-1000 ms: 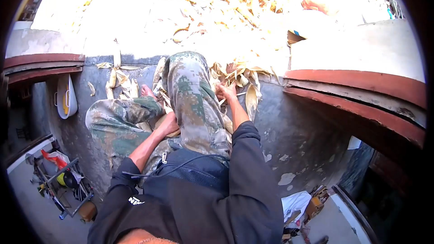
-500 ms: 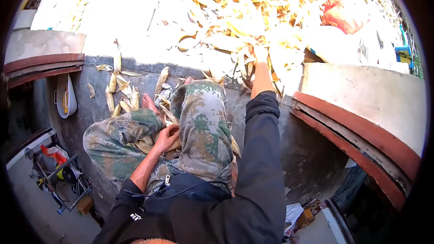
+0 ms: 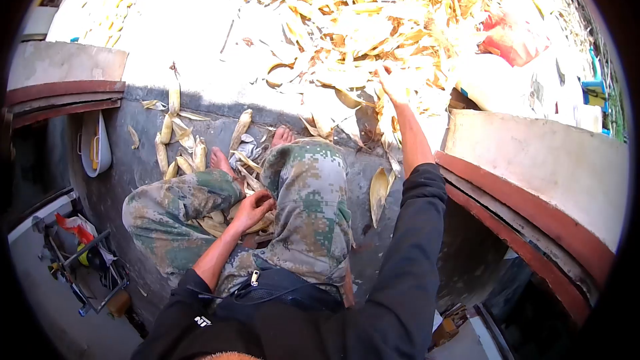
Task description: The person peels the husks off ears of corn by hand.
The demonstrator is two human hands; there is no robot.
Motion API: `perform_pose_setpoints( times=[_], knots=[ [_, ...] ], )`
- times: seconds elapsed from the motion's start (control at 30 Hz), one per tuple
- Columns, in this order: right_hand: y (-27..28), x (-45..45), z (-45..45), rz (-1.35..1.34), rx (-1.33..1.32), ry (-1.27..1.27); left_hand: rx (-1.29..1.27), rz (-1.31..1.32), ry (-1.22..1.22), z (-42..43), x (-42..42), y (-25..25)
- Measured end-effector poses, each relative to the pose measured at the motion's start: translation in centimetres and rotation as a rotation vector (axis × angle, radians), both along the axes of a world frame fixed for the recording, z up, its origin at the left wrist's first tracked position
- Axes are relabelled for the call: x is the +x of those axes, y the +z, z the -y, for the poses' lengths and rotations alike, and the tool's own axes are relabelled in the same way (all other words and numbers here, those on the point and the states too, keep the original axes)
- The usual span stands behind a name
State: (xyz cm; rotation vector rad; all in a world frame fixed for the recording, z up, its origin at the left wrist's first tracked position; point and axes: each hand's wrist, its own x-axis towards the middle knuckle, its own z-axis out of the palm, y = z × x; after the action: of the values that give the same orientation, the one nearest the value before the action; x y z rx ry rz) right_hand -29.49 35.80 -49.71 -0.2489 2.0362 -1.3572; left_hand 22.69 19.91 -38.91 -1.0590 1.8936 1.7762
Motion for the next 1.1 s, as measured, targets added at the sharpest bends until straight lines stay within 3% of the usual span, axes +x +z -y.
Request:
perform_pose_setpoints(
  times=[0.07,0.1,0.23,0.43,0.53,0.57,0.6,0.67,0.73,0.93,1.0,1.1],
  knots=[
    [-3.6,3.5,1.1,-0.943,0.393,0.444,0.010,-0.025,0.000,0.0,-0.1,0.2],
    [-4.8,5.1,1.4,-1.112,0.496,0.540,0.033,-0.005,0.016,-0.1,0.0,0.4],
    [-8.1,9.4,2.5,-0.487,0.570,0.522,0.007,0.021,0.056,0.0,1.5,-1.3],
    [-7.7,13.8,3.7,0.184,0.170,0.213,0.031,0.019,0.070,0.1,0.9,-1.2],
    [-4.5,15.9,4.8,0.177,0.379,0.030,-0.037,-0.053,0.103,0.6,-0.1,0.0],
    [-0.5,16.2,4.3,0.283,0.248,0.038,-0.072,-0.095,0.143,0.8,-0.9,0.5],
    [0.0,16.9,3.9,0.272,0.242,0.045,-0.079,-0.106,0.150,0.9,-1.5,0.8],
    [1.4,17.1,3.4,0.333,-0.135,-0.078,0.088,-0.273,0.400,1.6,-3.1,1.5],
    [7.7,16.3,4.0,0.473,-0.223,-0.032,0.096,-0.320,0.444,2.8,-4.9,3.5],
    [27.0,17.5,10.3,0.094,-0.156,0.544,0.095,-0.624,0.491,6.3,-10.0,11.7],
    [28.1,20.8,12.3,-0.011,-0.163,0.655,-0.074,-0.715,0.410,7.1,-10.3,13.5],
    [28.8,27.1,13.9,-0.006,-0.227,0.793,-0.159,-0.575,0.365,8.0,-8.9,17.9]
  ],
)
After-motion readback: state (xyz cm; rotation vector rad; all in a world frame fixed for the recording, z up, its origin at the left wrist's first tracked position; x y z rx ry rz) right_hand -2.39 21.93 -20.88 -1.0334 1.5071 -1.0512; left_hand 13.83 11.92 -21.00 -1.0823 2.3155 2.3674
